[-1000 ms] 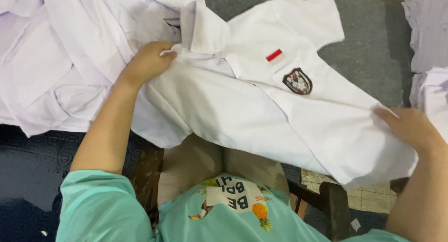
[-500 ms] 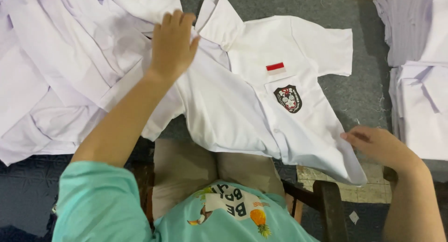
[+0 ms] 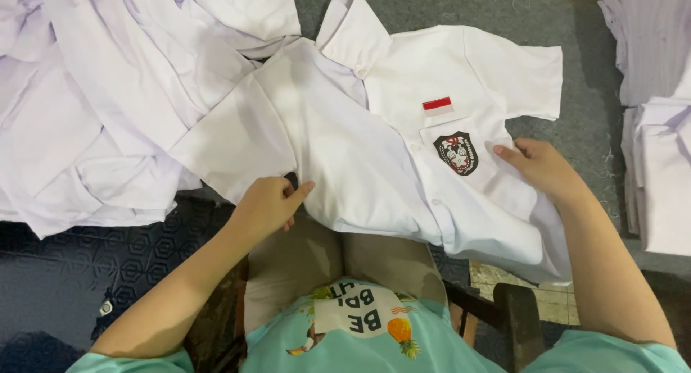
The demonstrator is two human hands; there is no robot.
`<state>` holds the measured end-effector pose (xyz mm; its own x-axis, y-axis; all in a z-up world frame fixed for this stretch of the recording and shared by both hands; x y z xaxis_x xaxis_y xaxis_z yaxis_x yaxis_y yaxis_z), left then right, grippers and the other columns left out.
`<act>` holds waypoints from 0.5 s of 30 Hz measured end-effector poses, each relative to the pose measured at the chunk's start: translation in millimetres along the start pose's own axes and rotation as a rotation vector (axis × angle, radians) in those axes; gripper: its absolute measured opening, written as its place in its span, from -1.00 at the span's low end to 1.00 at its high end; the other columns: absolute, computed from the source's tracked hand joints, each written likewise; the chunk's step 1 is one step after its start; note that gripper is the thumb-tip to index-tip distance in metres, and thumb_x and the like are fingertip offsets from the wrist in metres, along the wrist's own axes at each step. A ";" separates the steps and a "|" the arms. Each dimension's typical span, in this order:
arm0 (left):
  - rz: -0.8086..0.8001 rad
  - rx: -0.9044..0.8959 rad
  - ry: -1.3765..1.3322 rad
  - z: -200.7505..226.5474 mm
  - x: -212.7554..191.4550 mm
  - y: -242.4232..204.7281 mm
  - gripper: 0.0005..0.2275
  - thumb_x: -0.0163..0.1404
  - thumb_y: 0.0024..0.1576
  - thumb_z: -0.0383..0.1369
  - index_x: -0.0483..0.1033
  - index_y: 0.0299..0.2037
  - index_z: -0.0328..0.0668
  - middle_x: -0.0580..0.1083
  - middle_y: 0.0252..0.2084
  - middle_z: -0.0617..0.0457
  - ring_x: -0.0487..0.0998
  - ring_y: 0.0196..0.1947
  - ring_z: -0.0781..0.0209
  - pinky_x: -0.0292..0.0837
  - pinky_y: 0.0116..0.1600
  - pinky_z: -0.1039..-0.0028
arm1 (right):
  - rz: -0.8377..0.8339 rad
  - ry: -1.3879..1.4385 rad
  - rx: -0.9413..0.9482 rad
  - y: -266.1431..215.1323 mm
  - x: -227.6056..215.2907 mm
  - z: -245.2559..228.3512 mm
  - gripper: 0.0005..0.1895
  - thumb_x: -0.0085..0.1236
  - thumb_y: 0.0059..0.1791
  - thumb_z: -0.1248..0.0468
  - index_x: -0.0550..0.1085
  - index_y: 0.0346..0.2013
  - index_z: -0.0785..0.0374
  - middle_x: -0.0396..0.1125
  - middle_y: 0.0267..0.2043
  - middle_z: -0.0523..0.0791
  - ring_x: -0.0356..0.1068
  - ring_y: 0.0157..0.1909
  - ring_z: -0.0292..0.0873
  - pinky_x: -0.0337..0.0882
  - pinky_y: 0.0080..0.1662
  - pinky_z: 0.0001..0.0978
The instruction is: Folding a white school uniform shirt neatly on a work surface in a factory setting.
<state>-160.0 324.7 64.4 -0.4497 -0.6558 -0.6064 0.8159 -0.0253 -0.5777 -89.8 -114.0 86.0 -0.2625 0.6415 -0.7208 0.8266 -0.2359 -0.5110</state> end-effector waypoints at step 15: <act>0.293 0.126 -1.075 -49.1 -48.5 -11.6 -0.80 -0.11 0.30 -0.27 0.50 -0.11 -0.21 0.52 -0.19 0.06 0.51 -0.17 0.25 0.43 -0.12 0.46 | 0.009 0.378 -0.043 -70.2 0.8 -4.7 -0.67 0.02 0.11 0.12 0.53 0.04 0.24 0.48 0.09 -0.06 0.45 0.07 -0.06 0.43 0.08 -0.15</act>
<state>-165.5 393.9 73.7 0.2633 -0.9581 0.1124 0.8970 0.2003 -0.3940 -145.7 -93.5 123.4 -0.0595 0.8655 -0.4974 0.8501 -0.2172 -0.4797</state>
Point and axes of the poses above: each hand's wrist, its own y-axis towards the middle knuckle, its own x-axis out of the palm, z = x × y, the point moved 7 cm from there along y, towards the middle knuckle
